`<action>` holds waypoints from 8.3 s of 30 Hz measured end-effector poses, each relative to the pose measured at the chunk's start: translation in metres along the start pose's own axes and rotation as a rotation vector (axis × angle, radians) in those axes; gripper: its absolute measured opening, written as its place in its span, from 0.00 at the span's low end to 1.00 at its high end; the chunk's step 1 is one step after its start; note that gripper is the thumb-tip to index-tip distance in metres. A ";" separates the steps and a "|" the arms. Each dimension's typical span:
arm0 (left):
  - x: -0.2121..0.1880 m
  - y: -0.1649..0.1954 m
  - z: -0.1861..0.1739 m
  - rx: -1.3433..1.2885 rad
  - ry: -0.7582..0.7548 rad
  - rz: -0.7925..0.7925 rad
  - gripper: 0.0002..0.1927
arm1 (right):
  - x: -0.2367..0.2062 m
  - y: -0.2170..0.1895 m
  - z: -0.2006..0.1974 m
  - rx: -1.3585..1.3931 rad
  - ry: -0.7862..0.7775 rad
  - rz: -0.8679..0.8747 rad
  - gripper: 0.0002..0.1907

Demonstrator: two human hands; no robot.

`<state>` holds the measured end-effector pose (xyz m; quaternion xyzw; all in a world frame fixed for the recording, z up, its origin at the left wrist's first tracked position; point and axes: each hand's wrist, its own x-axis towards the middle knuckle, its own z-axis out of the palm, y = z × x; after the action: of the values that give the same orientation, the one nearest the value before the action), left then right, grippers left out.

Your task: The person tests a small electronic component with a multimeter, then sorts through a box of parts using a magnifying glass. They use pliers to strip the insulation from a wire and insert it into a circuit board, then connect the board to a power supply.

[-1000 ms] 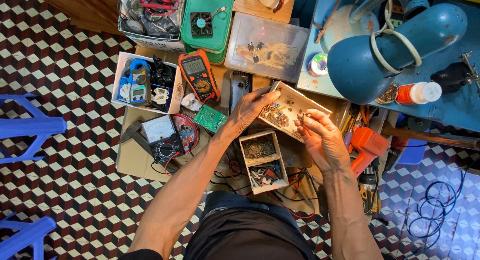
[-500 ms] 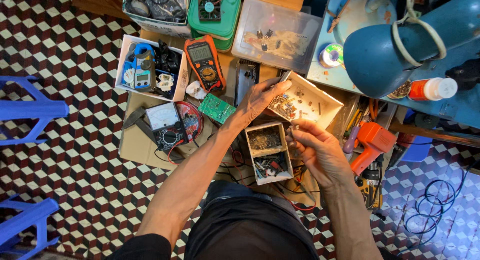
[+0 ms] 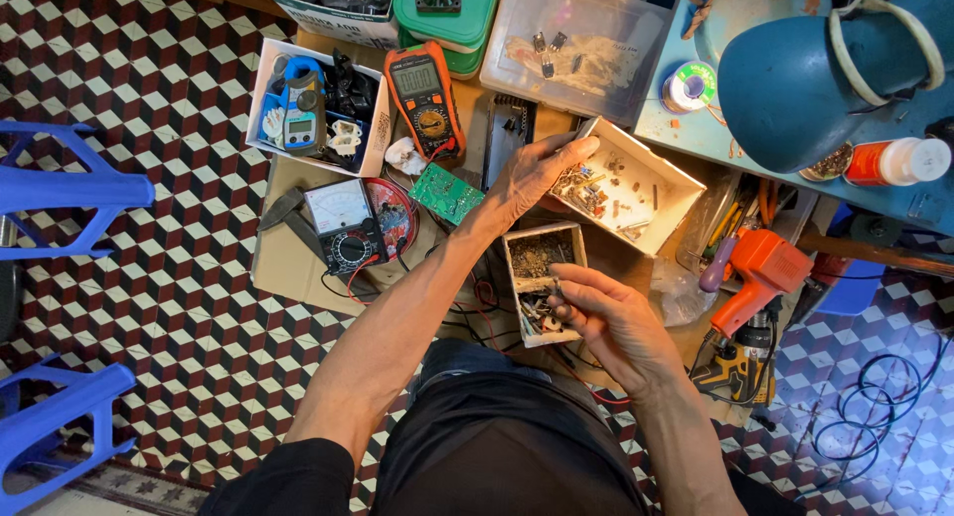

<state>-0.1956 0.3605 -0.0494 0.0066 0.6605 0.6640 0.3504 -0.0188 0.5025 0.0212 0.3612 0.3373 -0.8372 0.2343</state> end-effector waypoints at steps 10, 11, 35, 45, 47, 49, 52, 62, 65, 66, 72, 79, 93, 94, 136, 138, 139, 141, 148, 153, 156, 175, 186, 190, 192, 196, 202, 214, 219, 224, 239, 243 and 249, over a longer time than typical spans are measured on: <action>0.000 -0.004 0.003 -0.040 0.010 -0.013 0.37 | -0.048 0.023 0.008 -0.131 0.149 0.019 0.22; -0.001 -0.004 0.003 -0.044 0.007 -0.003 0.37 | -0.049 0.023 0.011 -0.191 0.137 0.013 0.22; -0.023 -0.007 -0.014 -0.227 0.034 -0.062 0.37 | 0.075 0.008 0.049 -2.325 0.245 -0.396 0.04; -0.016 -0.009 -0.011 -0.148 0.050 -0.025 0.37 | 0.035 -0.003 0.033 -1.989 0.330 -0.761 0.14; -0.012 -0.010 -0.008 -0.142 0.048 -0.024 0.37 | 0.033 -0.003 0.030 -1.956 0.310 -0.781 0.13; -0.010 -0.012 -0.006 -0.165 0.034 -0.023 0.37 | 0.031 -0.003 0.028 -2.011 0.287 -0.704 0.13; -0.009 -0.014 -0.005 -0.152 0.026 -0.011 0.37 | 0.030 -0.002 0.029 -1.969 0.257 -0.709 0.12; -0.010 -0.006 -0.004 -0.084 0.024 0.029 0.39 | 0.004 -0.055 0.037 -1.672 0.550 -0.594 0.10; -0.008 -0.001 -0.002 -0.031 0.049 0.023 0.41 | 0.018 -0.081 0.024 -1.787 0.523 -0.912 0.08; -0.008 0.000 -0.002 0.005 0.055 0.044 0.42 | 0.028 -0.086 0.019 -1.804 0.523 -0.960 0.07; -0.013 0.005 -0.002 0.018 0.059 0.042 0.42 | 0.081 -0.083 -0.007 -1.974 0.506 -0.974 0.06; -0.016 0.011 -0.001 0.066 0.054 0.026 0.40 | 0.093 -0.082 -0.021 -2.067 0.468 -0.908 0.06; -0.017 0.019 0.013 0.041 0.040 0.053 0.39 | 0.069 -0.080 0.009 -1.645 0.515 -1.158 0.10; -0.017 0.019 0.015 0.025 0.047 0.050 0.39 | 0.072 -0.079 0.010 -1.669 0.542 -1.158 0.12; -0.010 0.004 0.013 -0.026 -0.106 0.071 0.38 | -0.046 -0.046 -0.017 -0.928 0.821 -0.602 0.18; -0.004 0.002 0.019 -0.040 -0.129 0.061 0.37 | -0.035 -0.065 -0.028 -0.851 0.717 -0.584 0.24; -0.002 0.001 0.022 -0.048 -0.138 0.050 0.36 | -0.027 -0.073 -0.033 -0.814 0.635 -0.597 0.27; 0.009 0.005 0.030 0.443 -0.163 0.628 0.36 | -0.021 -0.077 -0.045 -0.779 0.507 -0.639 0.28; -0.048 0.019 0.011 0.480 -0.099 0.313 0.34 | -0.045 -0.051 -0.082 -0.721 0.640 -0.637 0.24; -0.107 0.006 0.003 0.831 -0.013 0.253 0.21 | -0.052 -0.027 -0.110 -0.527 0.634 -0.674 0.24; -0.113 -0.001 0.005 0.913 0.024 0.172 0.17 | -0.051 -0.018 -0.122 -0.328 0.576 -0.709 0.24; -0.216 0.094 -0.026 0.813 0.647 0.203 0.14 | -0.009 -0.053 -0.057 -1.351 0.115 -0.709 0.21; -0.218 0.082 0.002 0.616 0.772 0.013 0.15 | -0.037 0.015 -0.083 -1.419 0.440 -0.912 0.22; -0.219 0.083 0.002 0.571 0.756 0.051 0.15 | -0.029 0.021 -0.089 -1.408 0.434 -0.944 0.11; -0.221 0.084 0.003 0.601 0.755 0.043 0.14 | -0.036 0.016 -0.089 -1.369 0.408 -0.973 0.08; -0.222 0.082 0.008 0.711 0.763 0.044 0.13 | -0.051 0.001 -0.071 -1.129 0.458 -0.970 0.07; -0.219 0.067 0.025 0.851 0.726 0.168 0.12 | -0.052 -0.008 -0.037 -1.231 0.276 -0.948 0.13; -0.201 0.034 0.073 0.913 0.845 0.437 0.11 | -0.062 -0.006 -0.025 -0.971 0.399 -0.815 0.15; -0.203 0.029 0.077 0.884 0.848 0.481 0.11 | -0.053 -0.009 -0.023 -1.113 0.446 -0.819 0.16; -0.206 0.023 0.083 0.854 0.794 0.437 0.14 | -0.040 -0.002 -0.033 -1.176 0.542 -0.892 0.19; -0.183 0.014 0.067 0.245 0.287 0.110 0.41 | -0.010 0.004 -0.068 -1.247 0.423 -0.824 0.10; -0.171 0.029 0.092 0.379 0.177 0.049 0.44 | -0.045 -0.008 -0.086 -1.218 0.556 -0.803 0.10; -0.101 0.040 0.178 0.418 0.009 0.381 0.47 | -0.094 -0.021 -0.108 -0.680 0.819 -0.513 0.14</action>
<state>-0.0535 0.4720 0.0544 0.1998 0.7714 0.5675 0.2076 0.0753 0.6097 0.0462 0.4664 0.7264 -0.5042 -0.0223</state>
